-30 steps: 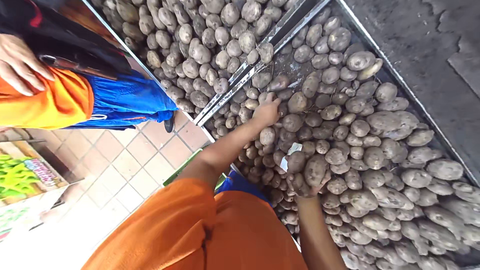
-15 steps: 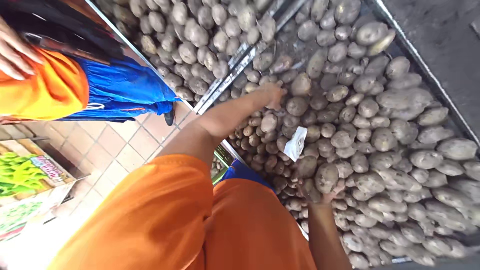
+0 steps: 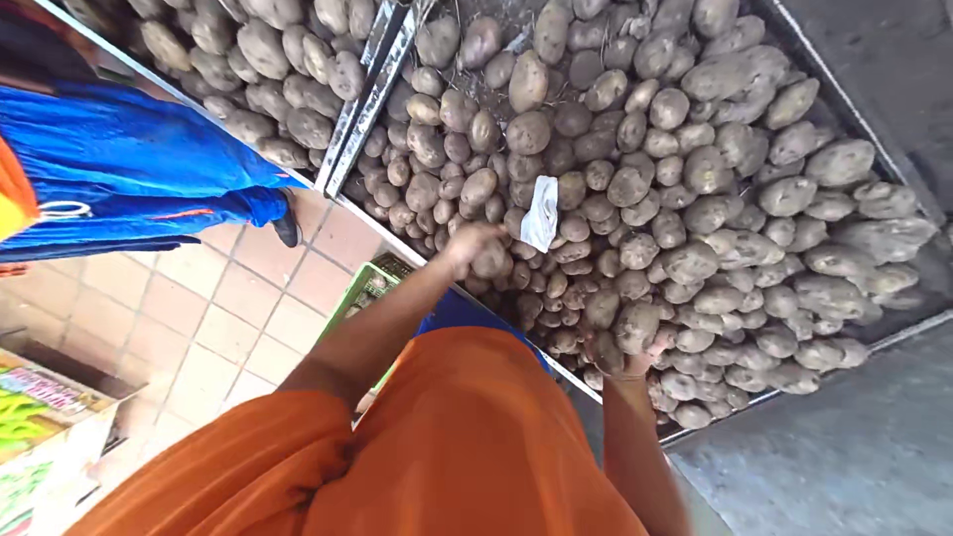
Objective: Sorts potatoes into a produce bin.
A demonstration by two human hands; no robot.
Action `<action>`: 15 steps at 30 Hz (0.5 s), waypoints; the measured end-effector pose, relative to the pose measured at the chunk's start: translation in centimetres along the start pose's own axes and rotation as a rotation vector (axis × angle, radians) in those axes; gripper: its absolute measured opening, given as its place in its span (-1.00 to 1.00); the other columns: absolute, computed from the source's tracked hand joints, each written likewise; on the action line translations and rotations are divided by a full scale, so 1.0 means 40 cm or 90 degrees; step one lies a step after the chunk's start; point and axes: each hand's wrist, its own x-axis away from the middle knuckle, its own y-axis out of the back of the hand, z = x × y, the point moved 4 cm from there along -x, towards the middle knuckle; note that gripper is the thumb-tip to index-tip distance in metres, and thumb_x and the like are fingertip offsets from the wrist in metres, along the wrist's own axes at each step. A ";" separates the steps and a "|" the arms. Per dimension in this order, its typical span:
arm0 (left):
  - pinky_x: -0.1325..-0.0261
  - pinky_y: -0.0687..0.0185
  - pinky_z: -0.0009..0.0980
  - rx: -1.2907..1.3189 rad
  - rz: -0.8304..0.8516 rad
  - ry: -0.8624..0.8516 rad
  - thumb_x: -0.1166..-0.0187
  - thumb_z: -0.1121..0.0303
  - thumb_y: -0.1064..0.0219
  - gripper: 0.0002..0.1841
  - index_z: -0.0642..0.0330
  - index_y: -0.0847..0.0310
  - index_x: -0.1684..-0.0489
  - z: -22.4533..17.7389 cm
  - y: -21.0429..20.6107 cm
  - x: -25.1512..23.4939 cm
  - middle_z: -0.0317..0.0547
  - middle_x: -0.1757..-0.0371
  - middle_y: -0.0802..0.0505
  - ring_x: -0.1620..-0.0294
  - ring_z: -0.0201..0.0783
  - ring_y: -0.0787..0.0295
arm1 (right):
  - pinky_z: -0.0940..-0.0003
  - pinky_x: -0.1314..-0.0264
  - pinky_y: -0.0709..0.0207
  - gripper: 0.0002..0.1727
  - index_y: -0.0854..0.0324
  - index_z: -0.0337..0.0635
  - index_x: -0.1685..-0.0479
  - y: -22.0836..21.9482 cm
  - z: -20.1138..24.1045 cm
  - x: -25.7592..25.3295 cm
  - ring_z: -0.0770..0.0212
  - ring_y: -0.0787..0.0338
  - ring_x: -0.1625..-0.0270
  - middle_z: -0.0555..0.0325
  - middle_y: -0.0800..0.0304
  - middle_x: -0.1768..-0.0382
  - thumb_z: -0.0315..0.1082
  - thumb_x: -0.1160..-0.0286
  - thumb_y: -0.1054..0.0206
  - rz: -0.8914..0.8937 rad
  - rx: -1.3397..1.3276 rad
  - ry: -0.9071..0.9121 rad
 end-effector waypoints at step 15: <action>-0.23 -0.62 0.43 -0.939 -0.025 -0.003 -0.55 -0.20 -0.29 -0.22 -0.19 -0.22 -0.79 0.412 -0.341 0.008 0.29 -0.41 -0.73 -0.33 0.35 -0.74 | 0.05 0.23 -0.82 -0.20 -0.72 0.14 -0.17 0.270 -0.010 0.380 0.10 -0.91 0.14 0.09 -0.91 0.09 0.56 -0.12 -0.33 -0.055 0.072 0.025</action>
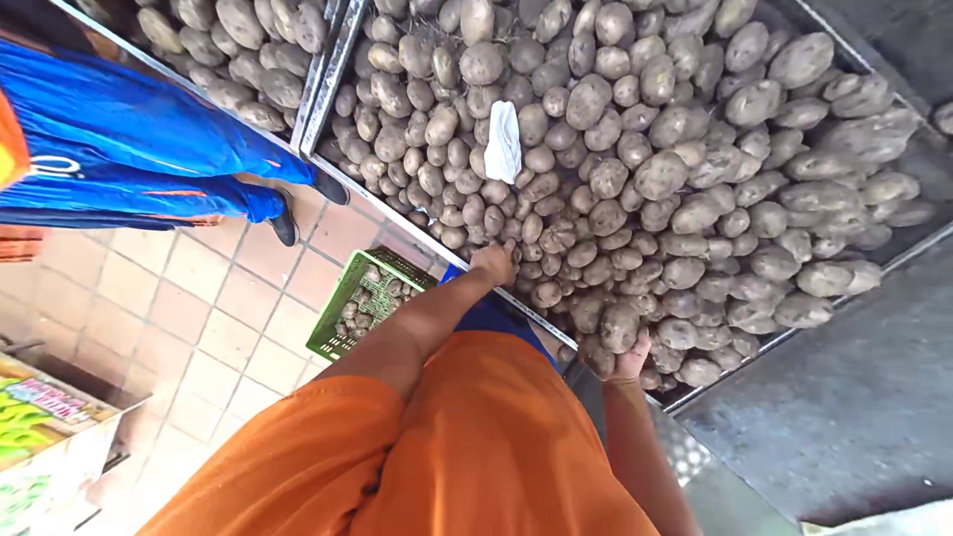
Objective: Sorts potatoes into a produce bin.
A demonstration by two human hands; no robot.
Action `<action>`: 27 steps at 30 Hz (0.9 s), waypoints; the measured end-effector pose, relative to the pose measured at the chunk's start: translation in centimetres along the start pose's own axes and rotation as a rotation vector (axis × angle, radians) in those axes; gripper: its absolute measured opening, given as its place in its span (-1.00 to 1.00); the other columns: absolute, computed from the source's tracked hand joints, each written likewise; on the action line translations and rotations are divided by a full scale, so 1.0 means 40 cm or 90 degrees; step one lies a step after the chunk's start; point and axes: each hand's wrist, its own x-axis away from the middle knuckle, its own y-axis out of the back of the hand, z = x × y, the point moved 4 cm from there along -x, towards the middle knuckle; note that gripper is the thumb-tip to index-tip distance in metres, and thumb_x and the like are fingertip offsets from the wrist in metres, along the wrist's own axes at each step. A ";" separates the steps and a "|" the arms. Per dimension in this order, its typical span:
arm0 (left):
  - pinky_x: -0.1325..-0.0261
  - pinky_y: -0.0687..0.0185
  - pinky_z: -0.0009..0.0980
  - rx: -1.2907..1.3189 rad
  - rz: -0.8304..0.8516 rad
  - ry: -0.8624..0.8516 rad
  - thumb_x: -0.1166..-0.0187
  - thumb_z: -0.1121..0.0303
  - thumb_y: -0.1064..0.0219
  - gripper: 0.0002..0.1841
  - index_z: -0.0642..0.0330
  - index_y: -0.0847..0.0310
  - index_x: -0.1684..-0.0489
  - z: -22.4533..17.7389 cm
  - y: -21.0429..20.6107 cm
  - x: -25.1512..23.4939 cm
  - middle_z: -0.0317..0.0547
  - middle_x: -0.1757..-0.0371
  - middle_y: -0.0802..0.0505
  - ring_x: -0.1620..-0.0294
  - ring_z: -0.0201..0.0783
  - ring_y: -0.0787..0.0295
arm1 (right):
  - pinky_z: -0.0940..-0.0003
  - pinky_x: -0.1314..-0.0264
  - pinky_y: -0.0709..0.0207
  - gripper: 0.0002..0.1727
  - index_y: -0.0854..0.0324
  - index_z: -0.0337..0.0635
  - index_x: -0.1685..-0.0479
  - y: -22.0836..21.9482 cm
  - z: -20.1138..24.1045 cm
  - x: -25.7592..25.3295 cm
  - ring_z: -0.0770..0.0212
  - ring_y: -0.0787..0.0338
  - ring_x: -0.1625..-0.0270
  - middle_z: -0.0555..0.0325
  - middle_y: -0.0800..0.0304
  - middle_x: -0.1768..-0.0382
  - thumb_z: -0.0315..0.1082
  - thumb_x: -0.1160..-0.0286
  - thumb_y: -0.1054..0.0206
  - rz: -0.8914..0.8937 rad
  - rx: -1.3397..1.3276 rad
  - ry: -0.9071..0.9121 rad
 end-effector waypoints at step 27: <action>-0.20 -0.72 0.09 1.084 -0.245 0.569 -0.81 0.03 -0.08 -0.48 0.13 -0.41 -0.61 1.075 -0.669 0.470 0.12 -0.43 -0.71 -0.25 0.06 -0.76 | -0.08 -0.21 -0.65 -0.44 -0.47 -0.12 -0.60 -0.449 -0.818 -0.113 -0.05 -0.78 -0.22 -0.13 -0.69 -0.39 -0.13 -0.66 -0.32 0.389 0.860 -0.537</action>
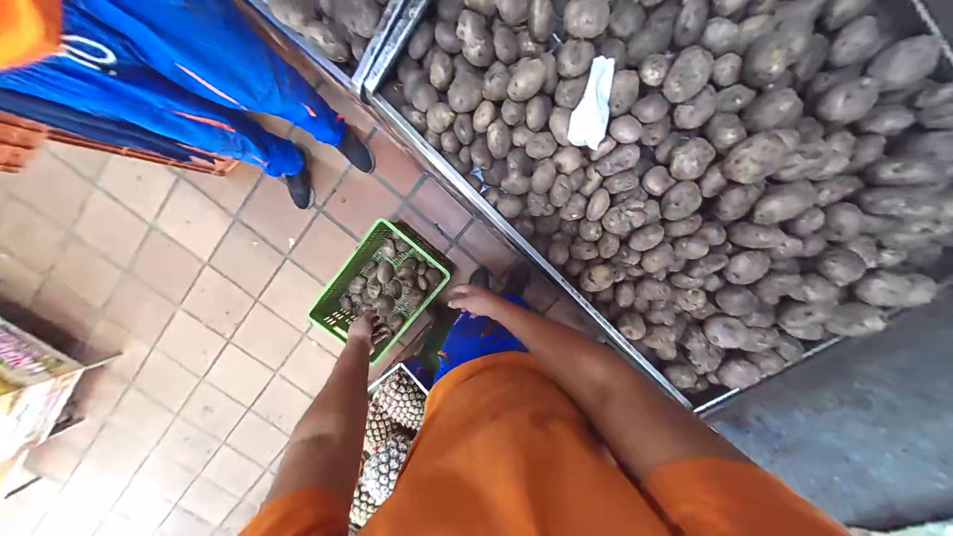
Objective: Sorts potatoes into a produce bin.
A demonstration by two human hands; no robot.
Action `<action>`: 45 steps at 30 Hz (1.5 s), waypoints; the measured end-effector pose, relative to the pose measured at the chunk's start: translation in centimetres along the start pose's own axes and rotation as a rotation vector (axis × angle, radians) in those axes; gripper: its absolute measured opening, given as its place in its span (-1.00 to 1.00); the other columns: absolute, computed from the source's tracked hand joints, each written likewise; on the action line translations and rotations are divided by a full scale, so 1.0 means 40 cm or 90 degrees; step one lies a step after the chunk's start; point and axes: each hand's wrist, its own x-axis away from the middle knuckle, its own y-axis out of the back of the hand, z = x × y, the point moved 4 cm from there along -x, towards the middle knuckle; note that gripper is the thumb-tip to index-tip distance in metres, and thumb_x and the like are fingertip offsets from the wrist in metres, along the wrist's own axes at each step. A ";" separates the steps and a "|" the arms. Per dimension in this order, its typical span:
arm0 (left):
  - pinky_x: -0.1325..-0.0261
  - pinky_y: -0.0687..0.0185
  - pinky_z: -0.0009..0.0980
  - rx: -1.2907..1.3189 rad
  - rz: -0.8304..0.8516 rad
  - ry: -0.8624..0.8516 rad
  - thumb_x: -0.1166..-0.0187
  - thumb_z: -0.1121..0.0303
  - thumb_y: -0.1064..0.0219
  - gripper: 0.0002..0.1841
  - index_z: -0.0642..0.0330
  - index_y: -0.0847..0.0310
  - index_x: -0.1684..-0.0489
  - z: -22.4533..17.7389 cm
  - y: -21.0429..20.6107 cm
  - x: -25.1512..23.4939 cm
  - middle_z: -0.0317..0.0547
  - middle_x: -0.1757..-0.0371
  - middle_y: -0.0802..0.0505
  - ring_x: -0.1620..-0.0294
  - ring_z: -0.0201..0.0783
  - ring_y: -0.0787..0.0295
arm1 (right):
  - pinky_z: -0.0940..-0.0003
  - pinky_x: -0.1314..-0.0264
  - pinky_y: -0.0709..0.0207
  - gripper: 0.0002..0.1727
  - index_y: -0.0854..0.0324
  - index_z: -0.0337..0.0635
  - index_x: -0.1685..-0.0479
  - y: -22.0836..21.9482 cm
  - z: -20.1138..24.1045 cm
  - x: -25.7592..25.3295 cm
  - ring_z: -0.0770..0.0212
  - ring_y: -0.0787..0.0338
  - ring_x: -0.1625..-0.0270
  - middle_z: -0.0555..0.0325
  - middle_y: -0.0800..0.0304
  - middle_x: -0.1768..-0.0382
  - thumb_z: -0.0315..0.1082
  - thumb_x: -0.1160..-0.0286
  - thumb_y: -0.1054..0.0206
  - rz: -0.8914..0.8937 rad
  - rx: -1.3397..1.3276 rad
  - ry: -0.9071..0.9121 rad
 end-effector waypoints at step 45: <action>0.19 -0.87 -0.20 -0.161 0.969 -0.009 -0.38 0.02 -0.53 -0.46 0.03 -0.63 -0.31 -0.022 -1.058 0.766 -0.06 0.14 -0.93 0.28 -0.19 -0.90 | -0.27 -0.10 -0.74 -0.47 -0.54 0.11 -0.56 0.621 -0.476 0.552 -0.23 -0.82 -0.14 -0.19 -0.53 -0.50 -0.22 -0.56 -0.36 -0.591 0.136 0.057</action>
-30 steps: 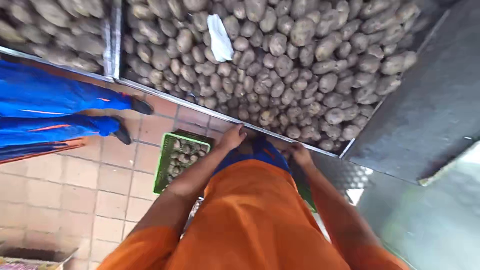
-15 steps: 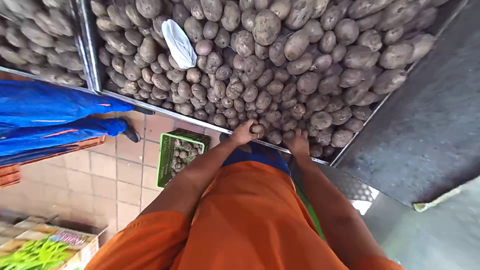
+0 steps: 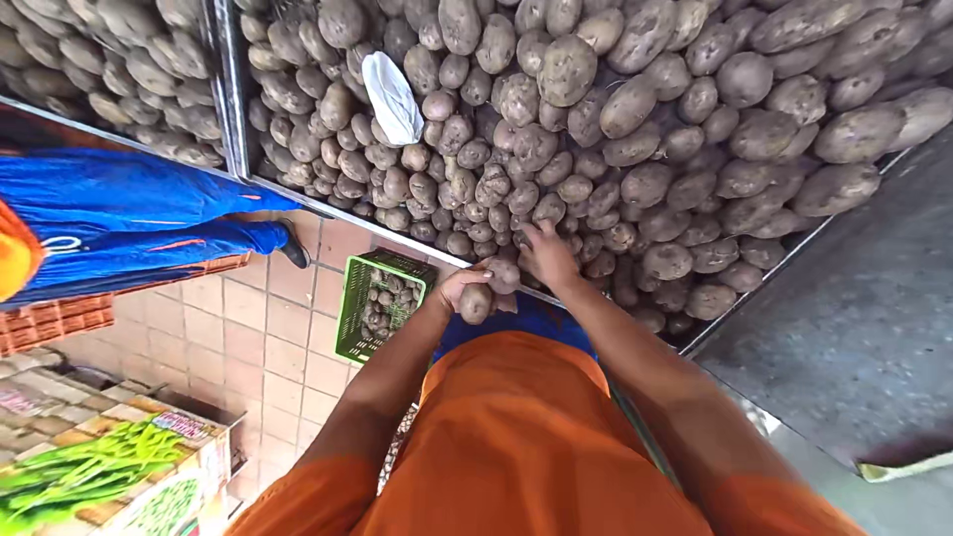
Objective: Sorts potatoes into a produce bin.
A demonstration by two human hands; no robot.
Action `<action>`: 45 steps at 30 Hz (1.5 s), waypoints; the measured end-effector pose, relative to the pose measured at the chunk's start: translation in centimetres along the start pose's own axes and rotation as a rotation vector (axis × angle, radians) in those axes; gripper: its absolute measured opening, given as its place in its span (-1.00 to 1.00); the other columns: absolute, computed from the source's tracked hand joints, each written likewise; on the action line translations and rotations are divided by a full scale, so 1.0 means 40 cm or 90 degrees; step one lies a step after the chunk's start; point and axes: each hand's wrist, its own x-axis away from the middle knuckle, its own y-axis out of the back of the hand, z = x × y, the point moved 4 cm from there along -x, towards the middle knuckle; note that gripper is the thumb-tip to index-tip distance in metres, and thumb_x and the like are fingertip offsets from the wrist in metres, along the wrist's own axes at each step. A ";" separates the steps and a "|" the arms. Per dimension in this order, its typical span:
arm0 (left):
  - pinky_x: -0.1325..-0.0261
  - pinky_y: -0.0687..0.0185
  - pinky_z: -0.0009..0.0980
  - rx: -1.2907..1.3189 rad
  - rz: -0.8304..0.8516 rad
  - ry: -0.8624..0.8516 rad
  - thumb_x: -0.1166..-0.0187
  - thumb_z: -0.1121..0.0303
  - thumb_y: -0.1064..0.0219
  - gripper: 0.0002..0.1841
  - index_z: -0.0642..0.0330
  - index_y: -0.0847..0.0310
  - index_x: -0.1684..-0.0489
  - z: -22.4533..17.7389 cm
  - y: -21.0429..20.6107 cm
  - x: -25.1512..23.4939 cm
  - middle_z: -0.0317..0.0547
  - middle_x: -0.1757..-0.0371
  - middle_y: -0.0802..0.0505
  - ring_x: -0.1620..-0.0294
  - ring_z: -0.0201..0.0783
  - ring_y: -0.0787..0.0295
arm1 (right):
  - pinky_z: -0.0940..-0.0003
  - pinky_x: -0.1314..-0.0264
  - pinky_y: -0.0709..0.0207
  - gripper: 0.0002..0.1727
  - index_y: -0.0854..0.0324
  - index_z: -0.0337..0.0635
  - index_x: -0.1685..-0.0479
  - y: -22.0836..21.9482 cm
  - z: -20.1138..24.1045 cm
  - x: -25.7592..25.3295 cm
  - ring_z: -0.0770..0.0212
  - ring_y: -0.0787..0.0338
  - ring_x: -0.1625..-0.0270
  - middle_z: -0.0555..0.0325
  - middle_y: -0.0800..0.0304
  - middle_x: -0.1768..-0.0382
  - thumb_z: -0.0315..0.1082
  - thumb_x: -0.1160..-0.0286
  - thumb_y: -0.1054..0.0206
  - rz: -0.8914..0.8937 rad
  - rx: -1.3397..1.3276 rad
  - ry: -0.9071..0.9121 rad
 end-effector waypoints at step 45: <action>-0.22 -0.72 0.25 0.212 -0.058 -0.013 -0.38 -0.61 -0.03 -0.09 0.08 -0.68 -0.25 -0.016 0.081 0.136 0.27 -0.25 -0.81 -0.27 0.25 -0.77 | -0.39 -0.16 -0.61 -0.11 -0.24 0.25 -0.80 0.017 -0.274 0.068 -0.33 -0.78 -0.24 -0.26 -0.71 -0.36 0.03 -0.34 -0.45 -0.066 0.040 -0.434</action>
